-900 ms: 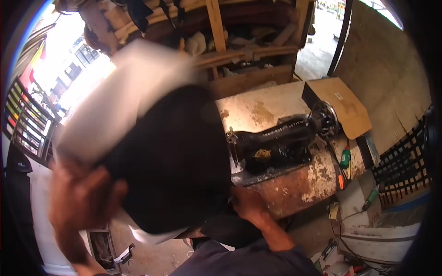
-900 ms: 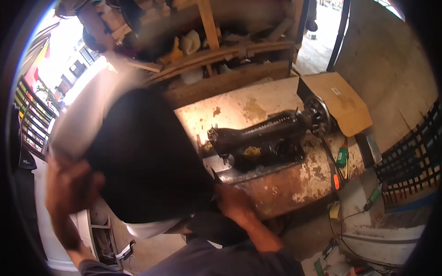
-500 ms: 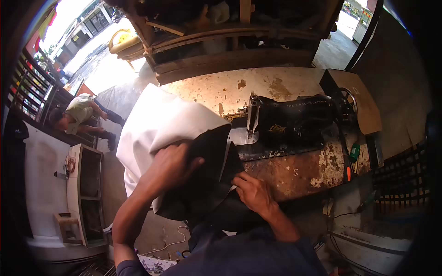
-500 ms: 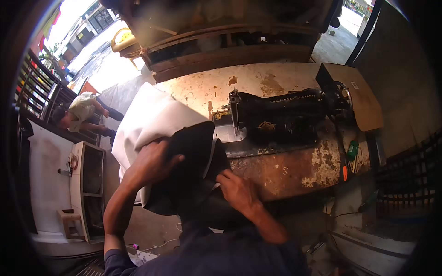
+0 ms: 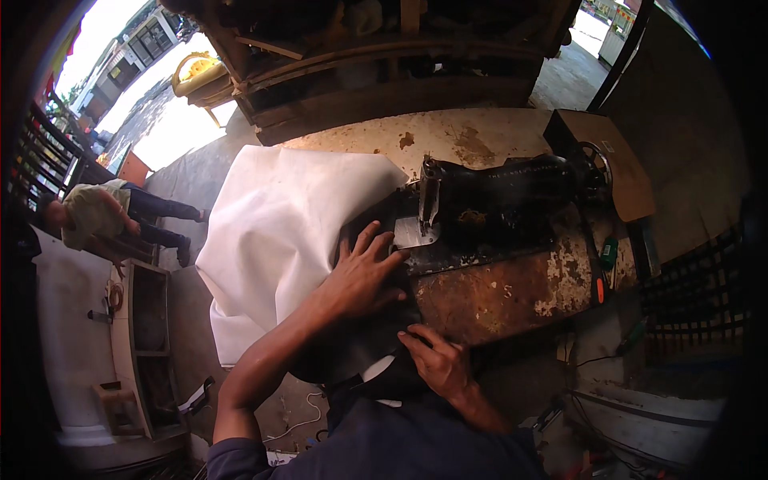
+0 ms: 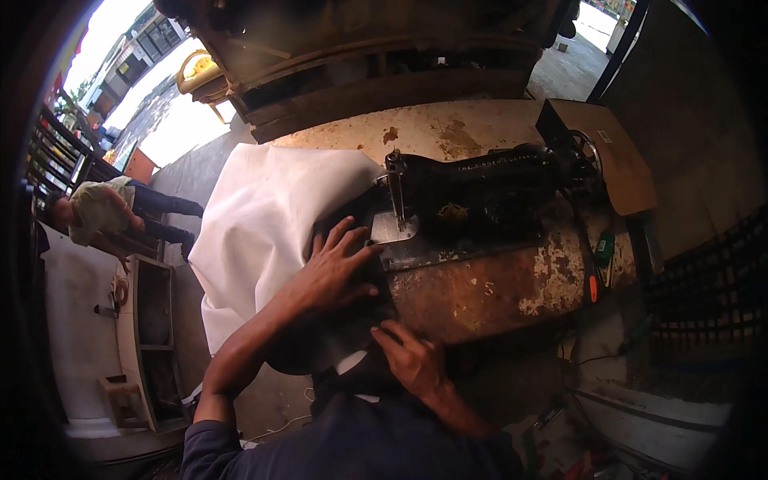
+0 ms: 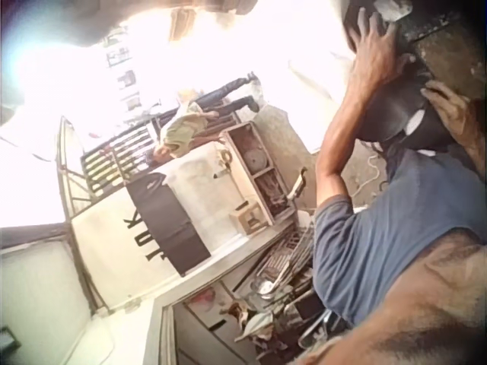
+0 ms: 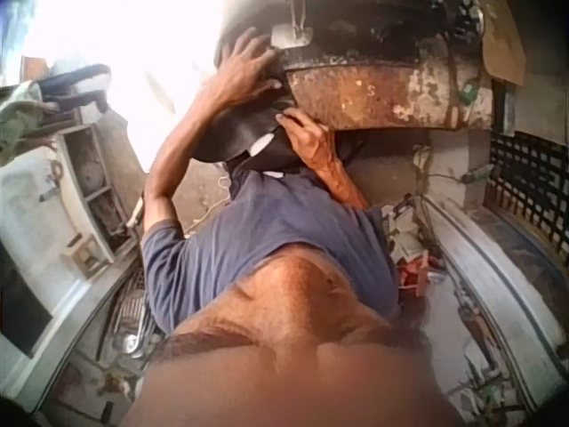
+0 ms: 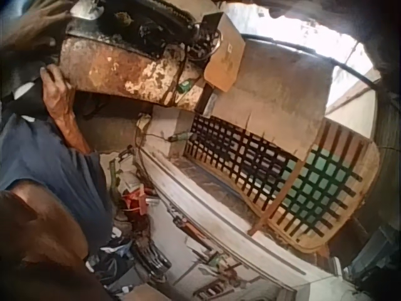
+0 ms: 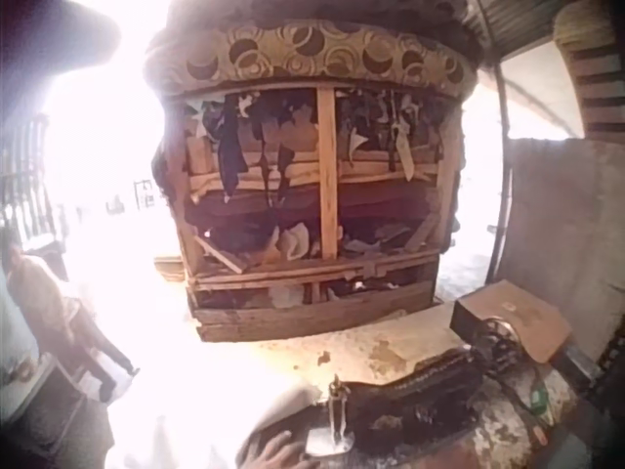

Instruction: The person manipulates large pieces of black and white upholstery material on the floor, cuts a section using shears, and then joins them using a sewing machine at a workbench.

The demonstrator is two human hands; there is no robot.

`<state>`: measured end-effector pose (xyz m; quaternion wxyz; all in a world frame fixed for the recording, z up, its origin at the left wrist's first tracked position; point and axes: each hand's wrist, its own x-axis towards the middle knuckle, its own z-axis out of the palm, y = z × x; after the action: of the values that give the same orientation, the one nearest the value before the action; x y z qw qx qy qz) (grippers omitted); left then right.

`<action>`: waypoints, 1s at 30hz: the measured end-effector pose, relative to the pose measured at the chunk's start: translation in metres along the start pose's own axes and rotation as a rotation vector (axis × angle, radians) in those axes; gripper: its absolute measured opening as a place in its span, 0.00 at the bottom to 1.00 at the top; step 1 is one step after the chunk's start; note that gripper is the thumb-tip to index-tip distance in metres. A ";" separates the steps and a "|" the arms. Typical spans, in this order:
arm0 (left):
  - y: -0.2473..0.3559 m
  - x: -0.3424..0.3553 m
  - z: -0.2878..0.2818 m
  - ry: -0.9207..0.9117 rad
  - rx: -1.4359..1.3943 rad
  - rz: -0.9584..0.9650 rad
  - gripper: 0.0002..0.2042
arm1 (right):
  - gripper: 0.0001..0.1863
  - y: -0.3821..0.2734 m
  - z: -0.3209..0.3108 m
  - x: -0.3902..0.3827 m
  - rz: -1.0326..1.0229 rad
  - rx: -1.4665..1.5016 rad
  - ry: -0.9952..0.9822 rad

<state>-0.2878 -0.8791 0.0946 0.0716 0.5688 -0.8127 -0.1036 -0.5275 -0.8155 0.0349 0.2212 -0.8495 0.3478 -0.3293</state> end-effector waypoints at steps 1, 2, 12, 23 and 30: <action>0.006 -0.007 0.000 0.093 0.020 0.077 0.28 | 0.14 0.001 0.000 0.000 0.001 -0.005 -0.003; 0.014 -0.014 -0.002 0.023 -0.022 0.100 0.23 | 0.14 0.001 -0.001 0.000 0.005 -0.007 -0.021; 0.058 -0.073 0.032 0.021 -0.112 -0.053 0.17 | 0.18 0.001 -0.013 0.020 0.151 0.010 -0.213; 0.067 -0.079 0.049 0.122 -0.224 -0.179 0.16 | 0.18 0.027 -0.135 0.077 0.332 0.071 -0.396; 0.054 -0.080 0.030 0.256 -0.652 -0.237 0.08 | 0.22 0.021 -0.127 0.059 0.233 0.029 -0.535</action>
<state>-0.3167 -0.7831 0.0789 0.3377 0.6146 -0.6501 -0.2925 -0.5961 -0.8916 0.1331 0.3533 -0.8574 0.3675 -0.0708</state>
